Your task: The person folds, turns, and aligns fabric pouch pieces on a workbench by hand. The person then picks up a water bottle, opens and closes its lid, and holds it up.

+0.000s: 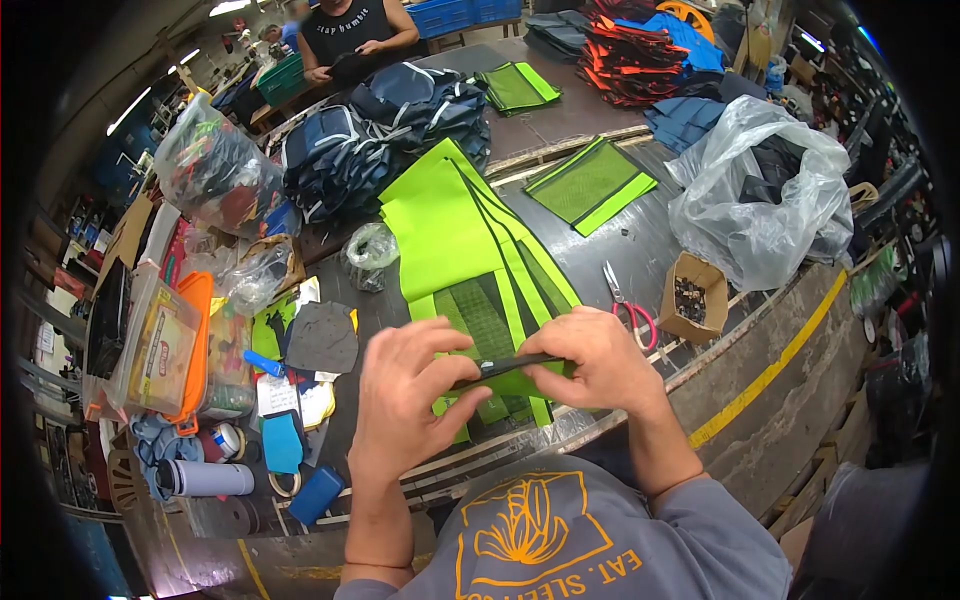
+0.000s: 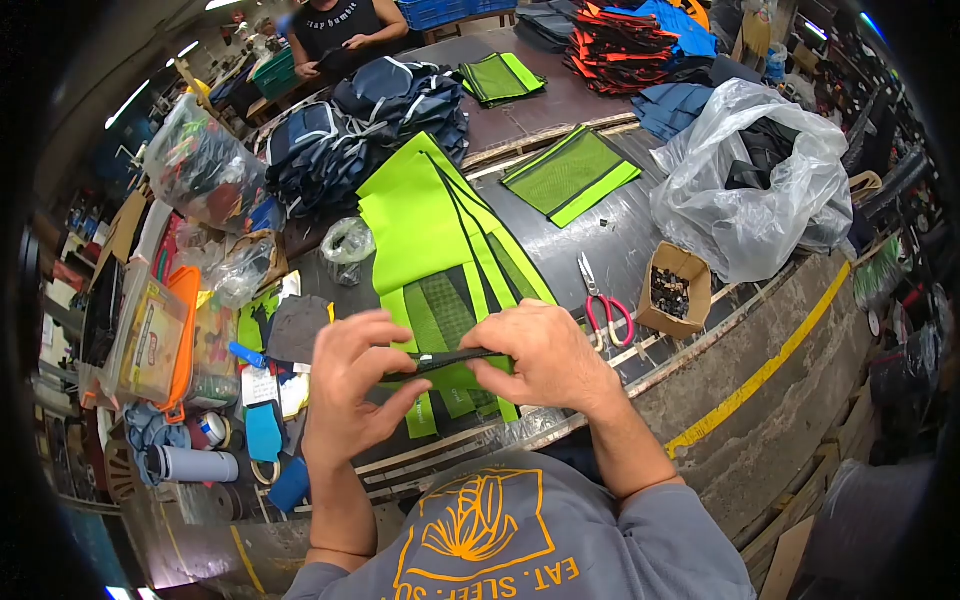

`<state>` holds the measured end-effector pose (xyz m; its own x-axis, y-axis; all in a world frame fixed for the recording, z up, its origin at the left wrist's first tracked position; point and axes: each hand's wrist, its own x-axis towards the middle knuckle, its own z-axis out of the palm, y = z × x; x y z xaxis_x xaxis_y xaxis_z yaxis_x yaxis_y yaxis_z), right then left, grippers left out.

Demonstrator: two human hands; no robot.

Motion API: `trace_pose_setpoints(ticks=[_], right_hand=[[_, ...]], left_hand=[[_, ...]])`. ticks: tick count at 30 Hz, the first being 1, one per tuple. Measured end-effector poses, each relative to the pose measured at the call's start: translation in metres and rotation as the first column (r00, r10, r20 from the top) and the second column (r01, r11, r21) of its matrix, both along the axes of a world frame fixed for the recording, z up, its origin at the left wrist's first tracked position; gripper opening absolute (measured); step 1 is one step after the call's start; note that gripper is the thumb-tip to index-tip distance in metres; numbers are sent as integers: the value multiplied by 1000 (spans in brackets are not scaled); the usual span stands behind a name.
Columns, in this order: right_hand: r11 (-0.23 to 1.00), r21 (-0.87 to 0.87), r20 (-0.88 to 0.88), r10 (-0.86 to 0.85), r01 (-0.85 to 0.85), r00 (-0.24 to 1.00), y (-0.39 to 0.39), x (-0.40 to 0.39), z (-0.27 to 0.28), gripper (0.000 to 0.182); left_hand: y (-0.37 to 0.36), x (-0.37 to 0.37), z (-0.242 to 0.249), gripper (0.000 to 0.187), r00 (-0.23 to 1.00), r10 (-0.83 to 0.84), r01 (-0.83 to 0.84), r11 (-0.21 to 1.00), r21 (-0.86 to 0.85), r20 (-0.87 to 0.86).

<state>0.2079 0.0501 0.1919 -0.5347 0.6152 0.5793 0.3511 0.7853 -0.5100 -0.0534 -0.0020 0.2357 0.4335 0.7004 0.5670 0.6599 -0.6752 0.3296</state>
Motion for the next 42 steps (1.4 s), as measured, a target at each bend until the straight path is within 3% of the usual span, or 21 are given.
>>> trace_pose_setpoints(ticks=[5,12,17,25,29,30,32,36,39,42], right_hand=[[996,-37,31,84,-83,996,-7,3,4,20],[963,-71,23,263,-261,964,-10,4,12,20],[945,-83,5,318,-317,948,-12,7,11,19],[930,-123,-54,341,-346,938,-5,23,18,17],[955,-118,-104,260,-272,960,3,36,24,16],[964,-120,-132,223,-238,966,5,37,23,16],[971,-122,-159,183,-204,970,6,36,21,15],[968,-131,-171,190,-213,967,5,28,18,15],[930,-358,76,114,-80,991,3,31,13,13],[876,-472,-48,91,-103,995,6,35,5,16]], left_hand=[[-7,7,0,32,992,-20,-1,986,-168,-124],[-10,8,-6,26,974,-225,219,872,-438,38],[-10,7,-10,23,962,-260,265,836,-480,79],[-16,-17,-13,24,941,-339,298,819,-490,5],[-16,-27,-25,24,948,-293,317,847,-427,121],[-18,-19,-29,22,933,-133,276,862,-425,336],[-19,-6,-36,19,704,194,197,871,-450,684],[-16,-27,-75,22,612,290,223,829,-513,736],[-8,-37,-85,24,563,284,218,855,-471,776],[8,-35,-93,27,503,314,162,881,-444,805]])
